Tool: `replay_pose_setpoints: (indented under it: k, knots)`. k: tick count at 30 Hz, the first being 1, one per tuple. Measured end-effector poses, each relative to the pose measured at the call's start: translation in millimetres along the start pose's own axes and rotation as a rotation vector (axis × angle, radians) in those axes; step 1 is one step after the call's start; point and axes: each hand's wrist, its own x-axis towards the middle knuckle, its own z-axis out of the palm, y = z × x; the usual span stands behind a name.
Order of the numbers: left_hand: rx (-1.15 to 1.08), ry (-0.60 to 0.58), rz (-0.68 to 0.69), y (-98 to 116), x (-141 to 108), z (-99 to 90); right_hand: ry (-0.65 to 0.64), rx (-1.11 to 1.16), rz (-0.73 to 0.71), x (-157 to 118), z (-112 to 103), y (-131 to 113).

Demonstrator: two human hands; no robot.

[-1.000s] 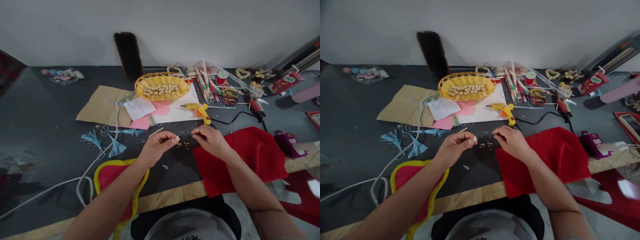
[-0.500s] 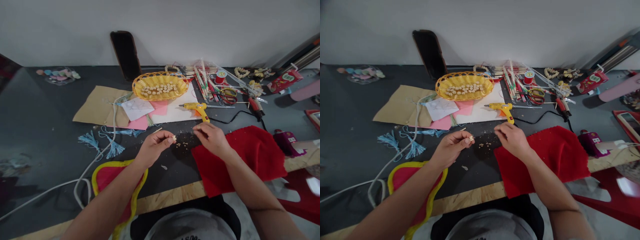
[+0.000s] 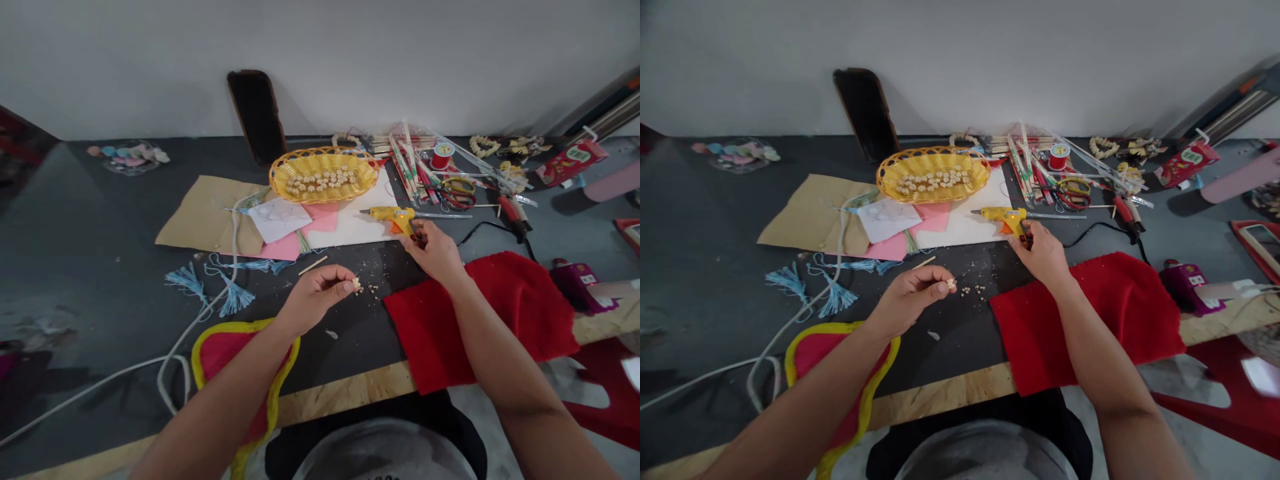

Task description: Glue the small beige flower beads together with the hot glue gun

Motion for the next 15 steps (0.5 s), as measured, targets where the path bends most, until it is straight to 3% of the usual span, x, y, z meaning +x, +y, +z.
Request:
replay_pose_setpoints:
  k: [6,11,13,15]
  knots:
    - [-0.011,0.002,0.005,0.8,-0.2,0.3,0.001,0.050,0.109,2.2,-2.9,2.5]
    - [-0.012,-0.007,0.017,1.2,-1.0,0.8,-0.129,0.580,0.250,-0.9,-3.3,11.9]
    - [-0.021,-0.001,0.022,0.9,-0.9,0.7,-0.110,0.767,0.213,-4.0,-3.5,8.9]
    - [-0.033,0.008,0.033,0.4,-0.5,0.0,-0.006,0.876,0.099,-7.9,-5.5,2.9]
